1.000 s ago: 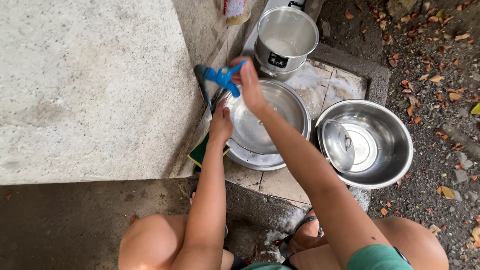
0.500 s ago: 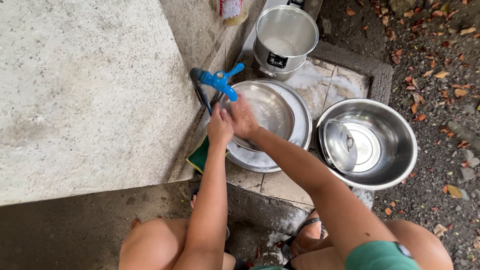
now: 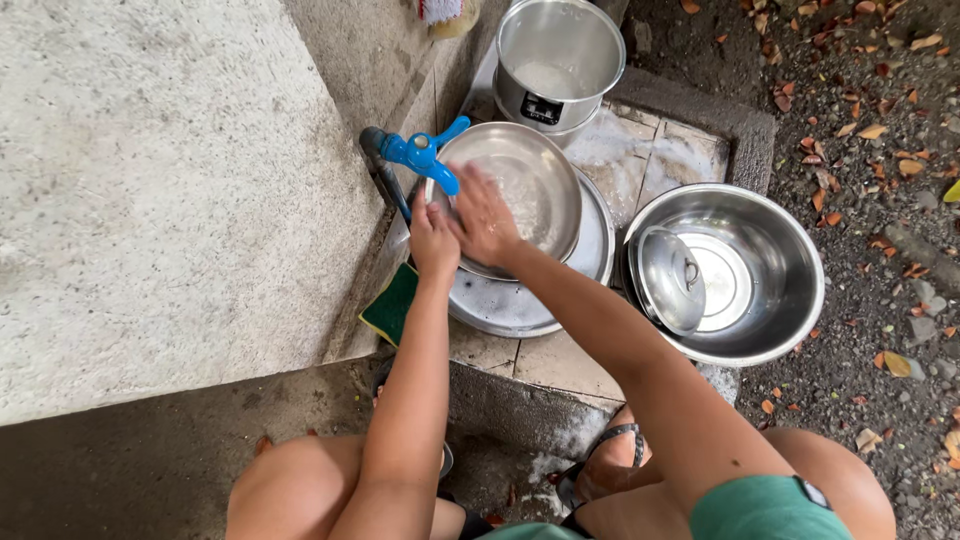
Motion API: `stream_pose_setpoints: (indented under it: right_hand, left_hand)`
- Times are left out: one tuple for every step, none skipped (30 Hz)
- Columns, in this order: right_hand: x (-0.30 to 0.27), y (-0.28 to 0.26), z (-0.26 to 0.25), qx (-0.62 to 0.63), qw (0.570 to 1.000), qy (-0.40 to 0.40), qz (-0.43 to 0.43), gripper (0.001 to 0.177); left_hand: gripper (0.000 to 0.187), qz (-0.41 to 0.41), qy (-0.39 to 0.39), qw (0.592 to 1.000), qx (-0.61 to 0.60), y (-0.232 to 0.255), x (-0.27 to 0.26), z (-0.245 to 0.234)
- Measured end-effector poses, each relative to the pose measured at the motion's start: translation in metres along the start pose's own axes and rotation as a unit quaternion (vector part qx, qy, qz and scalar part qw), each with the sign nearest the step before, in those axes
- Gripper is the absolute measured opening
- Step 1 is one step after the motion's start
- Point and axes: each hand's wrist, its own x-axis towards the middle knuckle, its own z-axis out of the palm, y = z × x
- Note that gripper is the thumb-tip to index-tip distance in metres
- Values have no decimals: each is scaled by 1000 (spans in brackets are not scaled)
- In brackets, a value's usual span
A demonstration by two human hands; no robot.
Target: The person washes metal pots and a pan by hand using water from a tap and a sponge, rinses them in a basin of water, and carries the stacked items to a wooden table.
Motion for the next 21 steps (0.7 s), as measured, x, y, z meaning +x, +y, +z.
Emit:
stream_pose_setpoints:
  right_hand:
    - [-7,9,-8,-27,997,-14,-65,59]
    - [-10,15,-13,-53,990,-29,-130,51]
    - [-10,13,-10,-54,990,-29,-128,51]
    - [-7,8,-3,-75,994,2,-77,59]
    - [-5,5,1,-95,994,34,-28,68]
    - [-8,8,1,-95,995,34,-28,68]
    - [-14,12,1,-33,994,-6,-105,69]
    - [-18,15,1,29,982,-45,-180,69]
    - [-14,16,3,29,982,-45,-180,69]
    - [-7,13,8,23,999,-14,-42,68]
    - [-5,10,14,19,995,17,97,67]
    - [-9,8,19,20,995,14,97,67]
    - [-13,5,23,65,994,-79,23,53]
    - [-18,2,23,107,978,-169,-55,43]
    - [-26,7,15,106,979,-167,-56,43]
    - [-41,18,-2,102,962,-218,-129,56]
    - [-59,27,-19,95,937,-272,-199,72]
    - [-73,32,-35,74,932,-286,-210,79]
    - [-82,35,-49,53,927,-299,-220,89]
    - [-86,37,-61,54,927,-300,-220,89]
    - [-87,38,-71,93,925,-335,-153,76]
  left_hand:
    - [45,-1,0,1000,-1,2,-1,1]
    - [45,-4,-5,1000,-25,3,-1,2]
    - [45,-6,-10,999,-48,5,-3,3]
    - [45,-7,-12,999,-48,6,-4,4]
    - [43,24,-11,999,-28,7,-4,3]
    - [42,54,-10,998,-7,7,-5,2]
    - [42,53,-8,999,-7,7,-5,1]
    - [43,17,-3,1000,-3,6,-5,-1]
    - [44,-16,0,1000,1,6,-4,1]
    - [44,-15,0,1000,0,7,-3,5]
    - [44,-8,-7,999,52,7,-6,9]
    - [45,-1,-14,994,104,5,-8,12]
    - [45,-1,-14,994,105,4,-4,11]
    - [45,-10,-15,995,96,3,2,6]
    - [46,-16,-16,996,86,2,11,3]
    - [46,-14,-16,996,86,2,21,1]
    - [45,4,-30,993,111,-1,29,-3]
    - [44,22,-45,990,135,-3,34,-3]
    - [44,21,-45,989,136,-7,37,0]
    - [42,-18,-77,982,169,-10,39,3]
    - [41,-54,-107,972,200,-13,45,6]
